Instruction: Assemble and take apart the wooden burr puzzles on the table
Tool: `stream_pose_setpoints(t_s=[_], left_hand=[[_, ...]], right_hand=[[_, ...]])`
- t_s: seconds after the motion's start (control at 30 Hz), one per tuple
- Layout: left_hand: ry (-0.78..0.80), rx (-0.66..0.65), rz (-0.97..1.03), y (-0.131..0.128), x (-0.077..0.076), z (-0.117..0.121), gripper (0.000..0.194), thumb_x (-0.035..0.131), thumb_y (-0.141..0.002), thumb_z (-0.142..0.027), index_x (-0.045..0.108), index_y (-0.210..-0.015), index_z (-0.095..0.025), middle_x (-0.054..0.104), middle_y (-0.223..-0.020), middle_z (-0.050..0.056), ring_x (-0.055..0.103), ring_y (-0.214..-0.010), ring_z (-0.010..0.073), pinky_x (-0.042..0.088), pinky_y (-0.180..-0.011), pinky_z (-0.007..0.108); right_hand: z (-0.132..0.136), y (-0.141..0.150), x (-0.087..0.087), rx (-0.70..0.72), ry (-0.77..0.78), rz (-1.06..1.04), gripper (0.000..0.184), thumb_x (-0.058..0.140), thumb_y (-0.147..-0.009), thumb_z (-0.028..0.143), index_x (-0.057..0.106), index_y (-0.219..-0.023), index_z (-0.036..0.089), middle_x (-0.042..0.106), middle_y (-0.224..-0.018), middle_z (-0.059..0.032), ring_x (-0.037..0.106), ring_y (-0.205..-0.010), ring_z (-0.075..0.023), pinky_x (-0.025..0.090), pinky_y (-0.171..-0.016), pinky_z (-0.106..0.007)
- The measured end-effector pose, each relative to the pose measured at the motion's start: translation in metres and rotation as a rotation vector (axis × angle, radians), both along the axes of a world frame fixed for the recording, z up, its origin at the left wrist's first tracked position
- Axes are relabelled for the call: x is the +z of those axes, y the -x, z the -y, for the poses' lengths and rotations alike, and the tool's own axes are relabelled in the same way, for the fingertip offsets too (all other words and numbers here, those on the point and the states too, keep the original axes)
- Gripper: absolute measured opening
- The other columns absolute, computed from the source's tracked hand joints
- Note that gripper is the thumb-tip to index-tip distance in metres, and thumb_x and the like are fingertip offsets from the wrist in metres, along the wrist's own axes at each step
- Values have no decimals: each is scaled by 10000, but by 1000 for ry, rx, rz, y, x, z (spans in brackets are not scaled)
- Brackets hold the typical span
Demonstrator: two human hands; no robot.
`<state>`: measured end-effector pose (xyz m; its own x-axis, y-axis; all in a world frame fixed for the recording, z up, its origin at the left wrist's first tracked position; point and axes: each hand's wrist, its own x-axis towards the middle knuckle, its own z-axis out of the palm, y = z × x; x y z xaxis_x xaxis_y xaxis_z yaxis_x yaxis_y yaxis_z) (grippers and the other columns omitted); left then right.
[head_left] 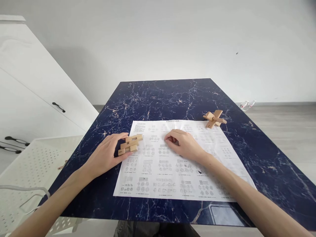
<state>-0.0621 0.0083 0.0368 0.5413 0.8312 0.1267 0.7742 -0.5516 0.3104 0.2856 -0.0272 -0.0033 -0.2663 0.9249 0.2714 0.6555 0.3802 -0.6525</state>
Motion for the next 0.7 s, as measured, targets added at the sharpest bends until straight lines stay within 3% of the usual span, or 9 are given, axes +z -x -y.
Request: stream_pose_setpoints(t_s=[0.23, 0.4, 0.7], left_hand=[[-9, -206, 94, -68, -5, 8, 619, 667, -1024, -590, 481, -1493, -231, 653, -1478, 154, 634, -1354, 368, 538, -1122, 563], [22, -303, 155, -114, -17, 2, 580, 693, -1026, -509, 462, -1495, -257, 684, -1417, 125, 657, -1315, 347, 529, -1124, 564], [148, -257, 237, -117, -26, -5, 673, 771, -972, -514, 423, -1491, -266, 623, -1452, 127, 611, -1341, 348, 529, -1124, 565]], right_hand=[[-3, -6, 2, -83, 146, -245, 232, 577, -1067, 379, 726, -993, 217, 740, -830, -27, 623, -684, -175, 490, -633, -324], [-8, -12, -3, -199, 47, -282, 275, 556, -1085, 419, 706, -970, 219, 744, -916, -54, 648, -754, -201, 526, -690, -350], [-7, -13, -3, -146, -23, -159, 187, 582, -1086, 310, 691, -958, 229, 697, -954, -57, 631, -768, -198, 531, -690, -353]])
